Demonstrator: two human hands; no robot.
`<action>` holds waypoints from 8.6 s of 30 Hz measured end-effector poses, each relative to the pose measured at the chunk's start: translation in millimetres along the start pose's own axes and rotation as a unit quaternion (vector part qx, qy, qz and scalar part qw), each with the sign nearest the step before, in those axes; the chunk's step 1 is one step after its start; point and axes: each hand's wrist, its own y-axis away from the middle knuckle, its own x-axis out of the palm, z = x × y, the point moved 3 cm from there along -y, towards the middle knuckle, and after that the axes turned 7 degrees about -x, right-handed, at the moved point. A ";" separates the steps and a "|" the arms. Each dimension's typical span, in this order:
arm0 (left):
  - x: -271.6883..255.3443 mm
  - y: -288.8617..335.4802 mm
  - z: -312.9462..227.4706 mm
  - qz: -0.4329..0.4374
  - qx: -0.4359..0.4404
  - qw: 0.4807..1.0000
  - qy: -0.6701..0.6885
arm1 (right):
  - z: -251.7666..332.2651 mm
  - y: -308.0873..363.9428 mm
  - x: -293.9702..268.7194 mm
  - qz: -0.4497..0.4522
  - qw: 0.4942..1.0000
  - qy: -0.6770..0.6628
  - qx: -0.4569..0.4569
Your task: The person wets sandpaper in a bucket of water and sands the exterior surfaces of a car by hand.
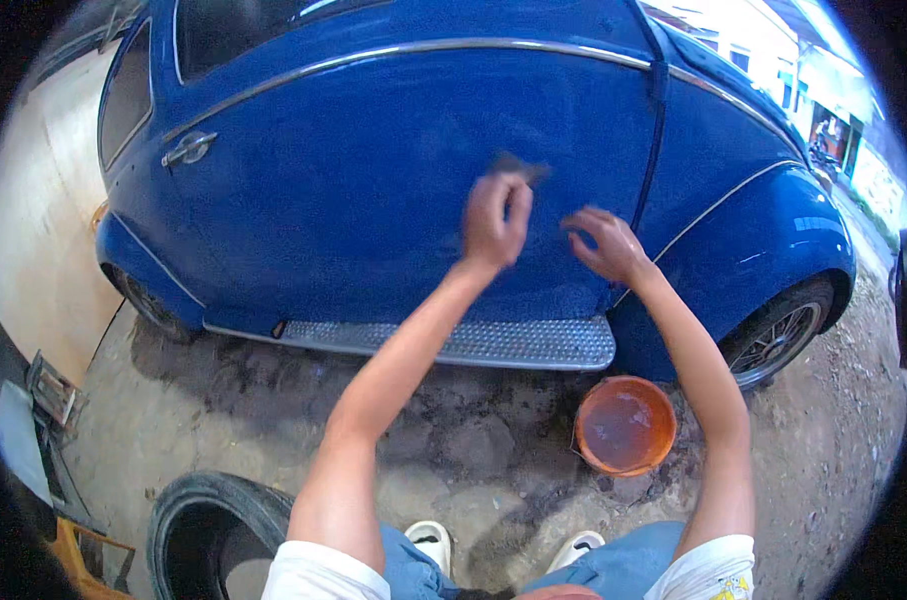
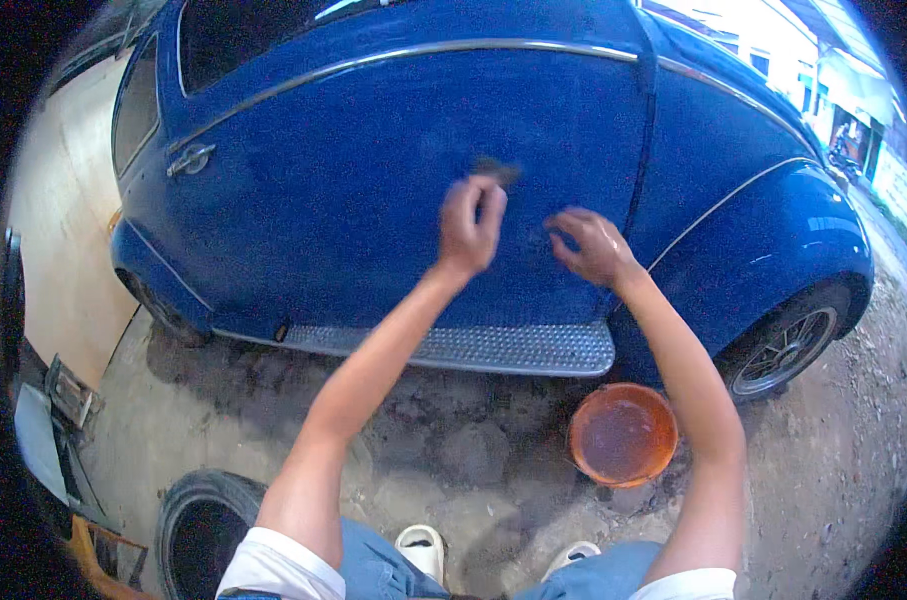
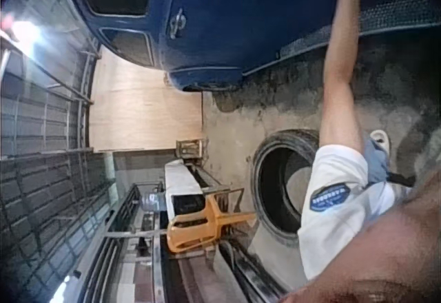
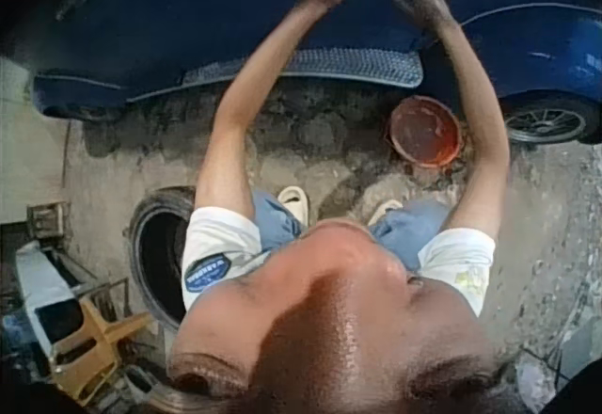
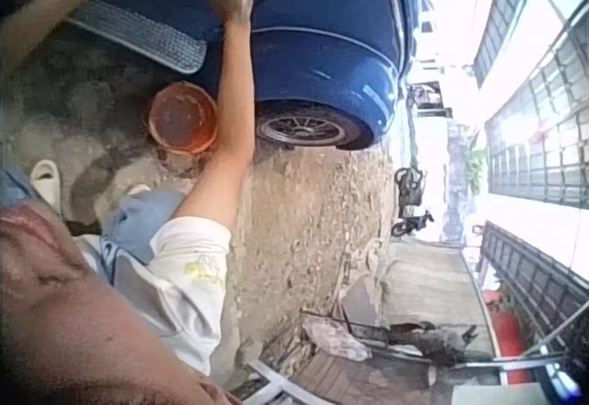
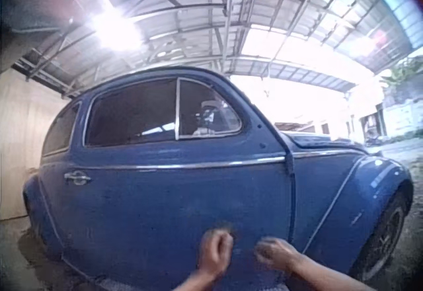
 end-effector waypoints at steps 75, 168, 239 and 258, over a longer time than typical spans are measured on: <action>0.9 170.1 108.5 0.508 -0.284 0.813 -0.029 | 47.4 61.8 129.3 0.176 0.959 -0.203 0.088; -55.5 41.3 116.7 0.103 0.161 0.848 -0.495 | -7.5 -66.5 89.5 -0.242 0.910 0.334 -0.042; -187.3 190.2 224.2 0.133 -0.059 0.913 -0.380 | 117.7 -151.9 161.9 -0.093 0.968 0.213 -0.099; -175.1 145.3 219.8 -0.157 -0.141 0.945 -0.249 | 7.5 9.4 151.6 0.074 0.943 0.313 -0.087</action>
